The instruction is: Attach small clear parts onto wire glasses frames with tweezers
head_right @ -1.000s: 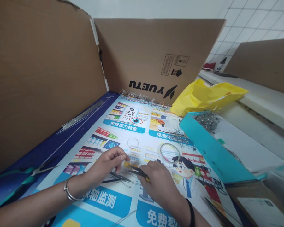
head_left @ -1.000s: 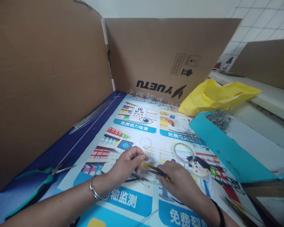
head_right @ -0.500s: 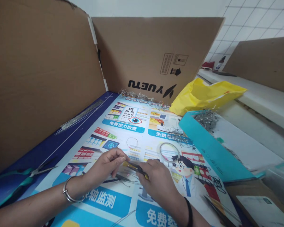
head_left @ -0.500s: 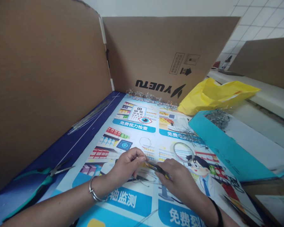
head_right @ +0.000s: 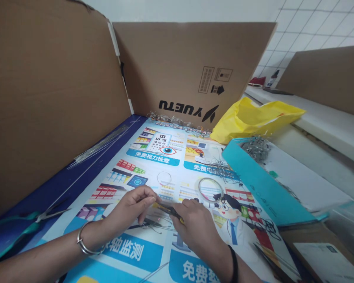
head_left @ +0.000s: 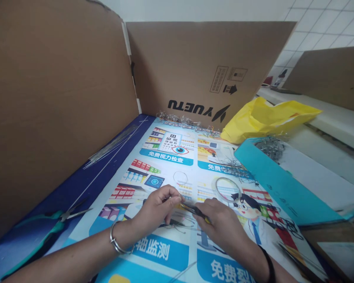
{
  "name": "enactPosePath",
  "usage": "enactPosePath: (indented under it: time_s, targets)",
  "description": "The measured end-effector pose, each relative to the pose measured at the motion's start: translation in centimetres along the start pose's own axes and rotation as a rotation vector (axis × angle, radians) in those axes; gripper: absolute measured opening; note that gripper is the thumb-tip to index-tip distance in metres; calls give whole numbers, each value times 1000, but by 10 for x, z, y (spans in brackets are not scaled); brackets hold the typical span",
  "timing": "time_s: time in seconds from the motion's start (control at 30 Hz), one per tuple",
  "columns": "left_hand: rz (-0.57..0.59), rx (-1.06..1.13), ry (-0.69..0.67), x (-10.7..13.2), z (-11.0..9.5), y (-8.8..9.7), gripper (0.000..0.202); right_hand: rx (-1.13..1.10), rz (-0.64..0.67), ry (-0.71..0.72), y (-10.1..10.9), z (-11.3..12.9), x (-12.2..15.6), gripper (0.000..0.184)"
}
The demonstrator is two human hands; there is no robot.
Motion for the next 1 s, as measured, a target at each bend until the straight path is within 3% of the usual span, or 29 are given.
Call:
enactPosePath:
  time_s: [1.0]
  targets:
    - [26,-47,-15,2,-1,3,18,-290,132,-42,-1,-1,-5,19]
Point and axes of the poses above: each hand's wrist, its own x-axis away from the middle knuckle, its own y-axis out of the back of the hand, z = x × y, the point moved 2 cm from there along -x, towards the middle knuckle, and after that the axes turned 1 degree about -x, right-handed, at the moved point
